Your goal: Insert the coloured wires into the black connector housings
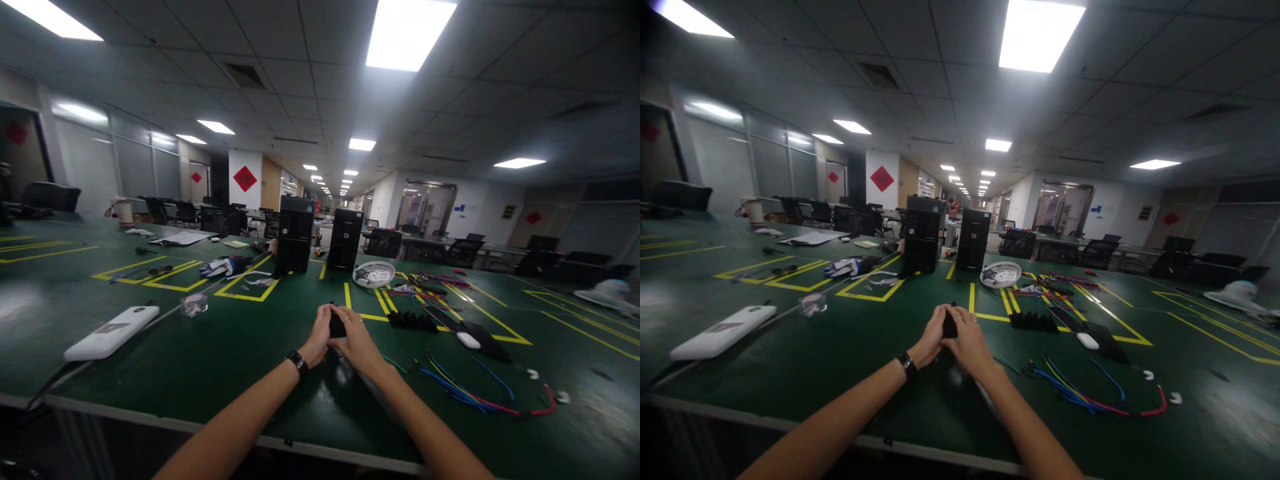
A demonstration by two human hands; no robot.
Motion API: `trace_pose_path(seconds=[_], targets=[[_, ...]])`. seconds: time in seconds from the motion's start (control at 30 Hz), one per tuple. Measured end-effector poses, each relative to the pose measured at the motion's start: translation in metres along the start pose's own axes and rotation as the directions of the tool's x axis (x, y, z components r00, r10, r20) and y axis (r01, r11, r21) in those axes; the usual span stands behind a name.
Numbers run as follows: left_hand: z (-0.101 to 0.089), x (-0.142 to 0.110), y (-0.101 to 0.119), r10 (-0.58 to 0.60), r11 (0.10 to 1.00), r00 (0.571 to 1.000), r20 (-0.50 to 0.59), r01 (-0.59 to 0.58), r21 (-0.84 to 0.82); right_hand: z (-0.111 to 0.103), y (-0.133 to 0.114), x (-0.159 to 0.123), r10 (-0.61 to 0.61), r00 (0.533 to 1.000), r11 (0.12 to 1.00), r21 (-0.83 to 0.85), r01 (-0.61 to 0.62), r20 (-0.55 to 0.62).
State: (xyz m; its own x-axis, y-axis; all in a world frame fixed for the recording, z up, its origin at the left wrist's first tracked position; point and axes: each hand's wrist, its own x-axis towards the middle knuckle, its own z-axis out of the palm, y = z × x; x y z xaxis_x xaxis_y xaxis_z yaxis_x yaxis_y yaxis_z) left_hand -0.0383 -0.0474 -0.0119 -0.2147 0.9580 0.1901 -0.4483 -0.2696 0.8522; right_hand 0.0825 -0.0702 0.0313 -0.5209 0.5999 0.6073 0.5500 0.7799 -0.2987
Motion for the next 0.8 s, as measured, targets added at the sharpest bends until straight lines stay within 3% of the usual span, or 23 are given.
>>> trace_pose_path(seconds=[0.1, 0.17, 0.2, 0.27, 0.33, 0.4, 0.47, 0.7, 0.8], targets=[[-0.002, 0.006, -0.002, -0.029, 0.996, 0.995, 0.099, 0.021, 0.084, -0.001, 0.026, 0.008, -0.011, 0.996, 1.0, 0.013, 0.01, 0.085], [-0.006, 0.016, 0.004, 0.013, 0.947, 0.99, 0.142, -0.058, 0.317, -0.002, 0.05, 0.013, 0.068, 0.991, 0.997, -0.035, -0.065, 0.119], [-0.008, 0.021, 0.009, 0.065, 0.864, 0.984, 0.166, -0.139, 0.484, -0.002, 0.062, 0.015, 0.127, 0.983, 0.99, -0.076, -0.118, 0.132], [-0.009, 0.033, 0.017, 0.179, 0.551, 0.952, 0.248, -0.306, 0.777, -0.003, 0.085, 0.018, 0.238, 0.96, 0.965, -0.152, -0.216, 0.148], [-0.008, 0.045, 0.019, 0.232, 0.214, 0.908, 0.349, -0.398, 0.892, -0.003, 0.105, 0.019, 0.31, 0.94, 0.94, -0.192, -0.281, 0.143], [-0.007, 0.056, 0.014, 0.247, 0.051, 0.881, 0.403, -0.428, 0.902, -0.002, 0.119, 0.017, 0.342, 0.931, 0.929, -0.197, -0.314, 0.127], [-0.007, 0.066, 0.004, 0.269, 0.057, 0.865, 0.424, -0.454, 0.889, 0.0, 0.129, 0.013, 0.362, 0.925, 0.921, -0.197, -0.336, 0.114], [-0.012, 0.077, -0.018, 0.091, 0.419, 0.796, 0.599, -0.576, 0.702, 0.008, 0.139, 0.006, 0.328, 0.94, 0.938, -0.152, -0.313, 0.091], [-0.011, 0.074, -0.016, 0.066, 0.458, 0.762, 0.644, -0.597, 0.659, 0.012, 0.133, 0.009, 0.254, 0.96, 0.964, -0.113, -0.241, 0.119]])
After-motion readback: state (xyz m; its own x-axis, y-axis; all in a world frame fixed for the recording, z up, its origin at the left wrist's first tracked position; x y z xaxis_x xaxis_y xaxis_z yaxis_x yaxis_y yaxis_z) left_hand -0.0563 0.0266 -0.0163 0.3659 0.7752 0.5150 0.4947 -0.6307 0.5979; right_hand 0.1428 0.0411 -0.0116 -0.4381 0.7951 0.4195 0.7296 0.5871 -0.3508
